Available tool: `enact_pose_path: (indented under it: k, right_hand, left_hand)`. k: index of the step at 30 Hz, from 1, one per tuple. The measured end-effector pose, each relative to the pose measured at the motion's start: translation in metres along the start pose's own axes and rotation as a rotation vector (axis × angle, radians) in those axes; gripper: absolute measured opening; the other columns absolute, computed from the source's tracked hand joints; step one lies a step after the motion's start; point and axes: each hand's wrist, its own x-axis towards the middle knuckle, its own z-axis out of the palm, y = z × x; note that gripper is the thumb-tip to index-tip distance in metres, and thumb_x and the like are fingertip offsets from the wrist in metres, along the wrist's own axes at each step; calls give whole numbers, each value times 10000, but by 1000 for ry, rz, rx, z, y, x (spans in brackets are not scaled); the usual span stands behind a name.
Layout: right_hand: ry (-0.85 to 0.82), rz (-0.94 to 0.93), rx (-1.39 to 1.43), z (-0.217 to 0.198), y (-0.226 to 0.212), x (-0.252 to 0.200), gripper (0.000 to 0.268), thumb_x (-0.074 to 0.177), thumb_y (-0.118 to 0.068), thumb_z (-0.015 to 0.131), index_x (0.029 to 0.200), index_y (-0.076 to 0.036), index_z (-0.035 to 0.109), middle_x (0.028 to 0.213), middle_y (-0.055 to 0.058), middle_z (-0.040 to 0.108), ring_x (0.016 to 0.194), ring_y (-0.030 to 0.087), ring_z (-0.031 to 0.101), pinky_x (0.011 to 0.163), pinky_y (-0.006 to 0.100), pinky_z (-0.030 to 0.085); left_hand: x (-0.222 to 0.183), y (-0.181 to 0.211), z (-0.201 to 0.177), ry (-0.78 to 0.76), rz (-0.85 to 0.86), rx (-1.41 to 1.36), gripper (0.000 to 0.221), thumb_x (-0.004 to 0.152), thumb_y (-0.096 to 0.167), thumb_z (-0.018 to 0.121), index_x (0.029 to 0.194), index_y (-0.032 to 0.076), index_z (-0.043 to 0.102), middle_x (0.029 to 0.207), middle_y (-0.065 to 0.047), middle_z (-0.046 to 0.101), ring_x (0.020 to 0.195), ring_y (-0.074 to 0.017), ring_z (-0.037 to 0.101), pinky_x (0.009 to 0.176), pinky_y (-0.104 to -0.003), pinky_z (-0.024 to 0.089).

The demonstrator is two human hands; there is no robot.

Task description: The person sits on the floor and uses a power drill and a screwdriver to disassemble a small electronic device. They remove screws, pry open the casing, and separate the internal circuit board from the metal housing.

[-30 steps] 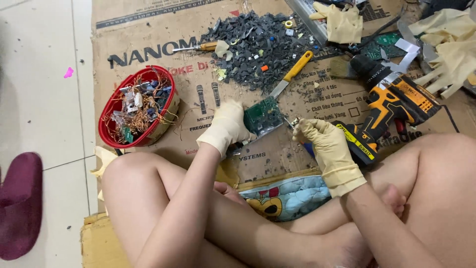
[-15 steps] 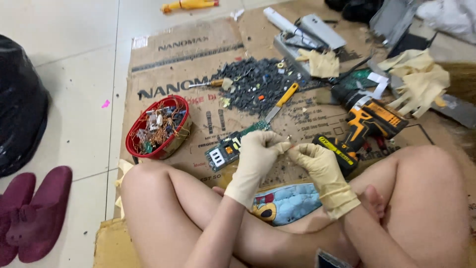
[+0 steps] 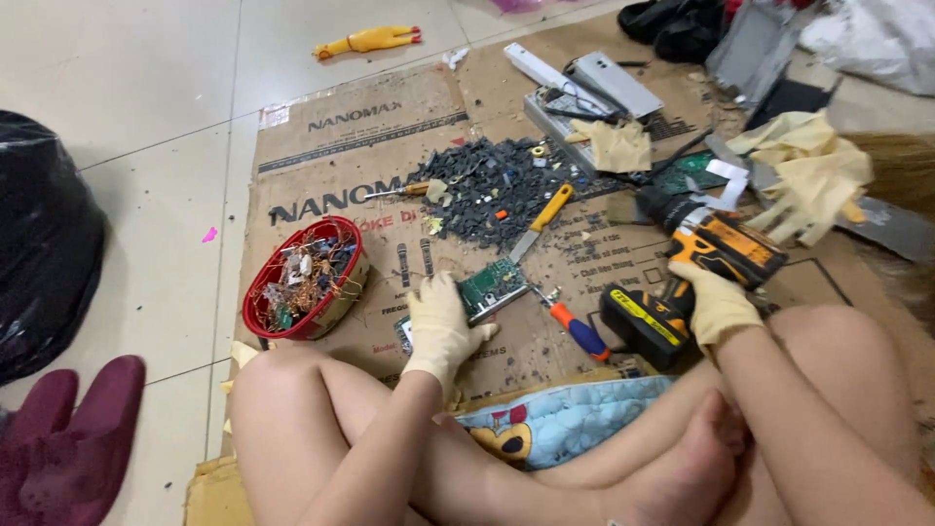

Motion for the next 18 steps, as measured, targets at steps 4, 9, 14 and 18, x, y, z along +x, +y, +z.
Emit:
enact_pose_path:
  k: [4, 9, 14, 18]
  right_hand:
    - [-150, 357, 71, 17, -2, 15, 519, 757, -440, 938, 1044, -62, 728, 1062, 30, 778, 1021, 101, 756, 1007, 221, 552]
    - [-284, 262, 546, 28, -28, -35, 164, 822, -2, 778, 828, -2, 614, 758, 37, 608, 666, 153, 624, 565, 231, 493]
    - [-590, 76, 353, 1, -46, -89, 353, 922, -237, 608, 1203, -31, 664, 772, 49, 624, 658, 154, 573, 691, 264, 500]
    - [-812, 185, 398, 9, -67, -129, 110, 884, -148, 616, 861, -41, 628, 724, 83, 601, 674, 204, 558, 710, 352, 493]
  left_hand:
    - [20, -2, 27, -20, -14, 120, 1283, 627, 734, 828, 1487, -82, 336, 1387, -181, 545, 1353, -337, 463, 1178, -523, 320]
    - [35, 0, 14, -41, 93, 155, 1042, 642, 772, 786, 1244, -39, 531, 1065, -144, 599, 1051, -352, 628, 870, -470, 570]
    - [22, -3, -53, -211, -134, -564, 566, 792, 518, 703, 951, -24, 744, 835, -163, 717, 692, -262, 696, 678, -357, 580]
    - [16, -6, -80, -487, -267, -819, 537, 869, 489, 679, 831, -43, 742, 644, -99, 654, 521, -162, 578, 513, -296, 496]
